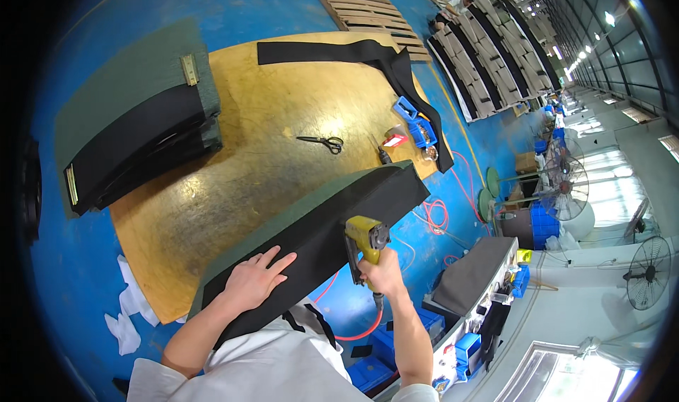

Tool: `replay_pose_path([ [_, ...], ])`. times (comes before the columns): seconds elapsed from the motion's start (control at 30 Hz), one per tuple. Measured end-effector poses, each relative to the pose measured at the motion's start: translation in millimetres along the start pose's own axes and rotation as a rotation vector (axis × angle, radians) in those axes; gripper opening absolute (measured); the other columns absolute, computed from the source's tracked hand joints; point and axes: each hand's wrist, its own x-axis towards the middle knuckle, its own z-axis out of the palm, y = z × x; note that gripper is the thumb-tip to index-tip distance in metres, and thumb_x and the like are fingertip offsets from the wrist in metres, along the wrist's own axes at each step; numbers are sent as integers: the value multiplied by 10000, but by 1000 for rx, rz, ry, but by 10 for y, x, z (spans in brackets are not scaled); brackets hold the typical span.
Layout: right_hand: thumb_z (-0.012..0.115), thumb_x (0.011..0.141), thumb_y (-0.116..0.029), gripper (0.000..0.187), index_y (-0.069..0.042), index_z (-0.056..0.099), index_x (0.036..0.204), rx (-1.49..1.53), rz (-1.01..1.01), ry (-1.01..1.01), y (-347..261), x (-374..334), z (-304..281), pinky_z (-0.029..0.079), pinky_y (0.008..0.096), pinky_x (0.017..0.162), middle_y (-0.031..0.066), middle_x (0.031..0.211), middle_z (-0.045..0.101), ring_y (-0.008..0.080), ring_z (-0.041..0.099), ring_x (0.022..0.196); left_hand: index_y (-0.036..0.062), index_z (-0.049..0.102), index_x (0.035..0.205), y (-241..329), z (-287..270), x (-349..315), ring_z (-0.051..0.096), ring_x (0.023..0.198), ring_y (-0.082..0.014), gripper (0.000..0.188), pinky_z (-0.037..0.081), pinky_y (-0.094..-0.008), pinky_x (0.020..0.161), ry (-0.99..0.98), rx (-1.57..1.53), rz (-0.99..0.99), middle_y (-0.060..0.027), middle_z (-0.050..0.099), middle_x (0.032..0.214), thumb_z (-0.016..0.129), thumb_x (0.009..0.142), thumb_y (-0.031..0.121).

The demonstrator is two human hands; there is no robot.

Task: The person staples black fabric onto a rectangular green foam cushion using a pneumatic staple gun. They repeatedly fold the fabric edges over the foam and secure them, occasionally using scissors to trim excess material. The process involves flipping the cushion to work on different sides and ensuring the fabric is taut.

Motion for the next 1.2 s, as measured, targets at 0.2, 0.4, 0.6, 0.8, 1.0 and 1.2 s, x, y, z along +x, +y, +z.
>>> replay_pose_path([
  [0.2, 654, 774, -74, 131, 46, 654, 827, -55, -16, -88, 46, -257, 241, 518, 354, 567, 110, 638, 656, 181, 646, 567, 337, 462, 1555, -23, 0, -199, 655, 1168, -405, 522, 576, -468, 910, -25, 10, -37, -183, 524, 1519, 545, 1049, 437],
  [0.4, 683, 764, -93, 170, 70, 653, 805, -52, -62, -110, 30, -530, 514, 513, 395, 587, 172, 613, 621, 229, 620, 556, 354, 484, 1540, -56, -39, -529, 654, 1175, -398, 511, 579, -464, 895, -30, 35, -79, -175, 548, 1496, 567, 1040, 419],
  [0.6, 701, 771, -119, 239, 93, 613, 706, -184, -121, -95, 16, -825, 790, 490, 425, 537, 247, 588, 582, 313, 574, 493, 335, 523, 1514, -76, -121, -824, 643, 1213, -360, 508, 566, -455, 951, -41, 65, -141, -131, 569, 1488, 606, 1017, 399],
  [0.8, 720, 775, -131, 287, 88, 588, 644, -137, -151, -143, -48, -1036, 1072, 494, 443, 530, 249, 566, 589, 363, 631, 501, 361, 498, 1533, -147, -139, -1048, 651, 1187, -397, 523, 571, -465, 924, -6, 53, -149, -177, 572, 1467, 605, 1022, 389],
  [1.0, 751, 763, -122, 265, 35, 666, 959, -182, -199, -233, -60, -1213, 1284, 551, 432, 619, 232, 713, 684, 426, 698, 671, 213, 513, 1523, -169, -144, -1159, 656, 1178, -383, 546, 565, -447, 942, 30, 69, -177, -188, 603, 1426, 606, 1019, 399],
  [1.2, 772, 766, -118, 501, 38, 626, 1220, -280, -260, -385, -202, -1286, 1349, 577, 432, 671, 235, 785, 711, 419, 730, 759, 63, 561, 1438, -291, -104, -1489, 646, 1235, -350, 541, 546, -461, 991, 60, -6, -255, -187, 630, 1403, 621, 1012, 390],
])
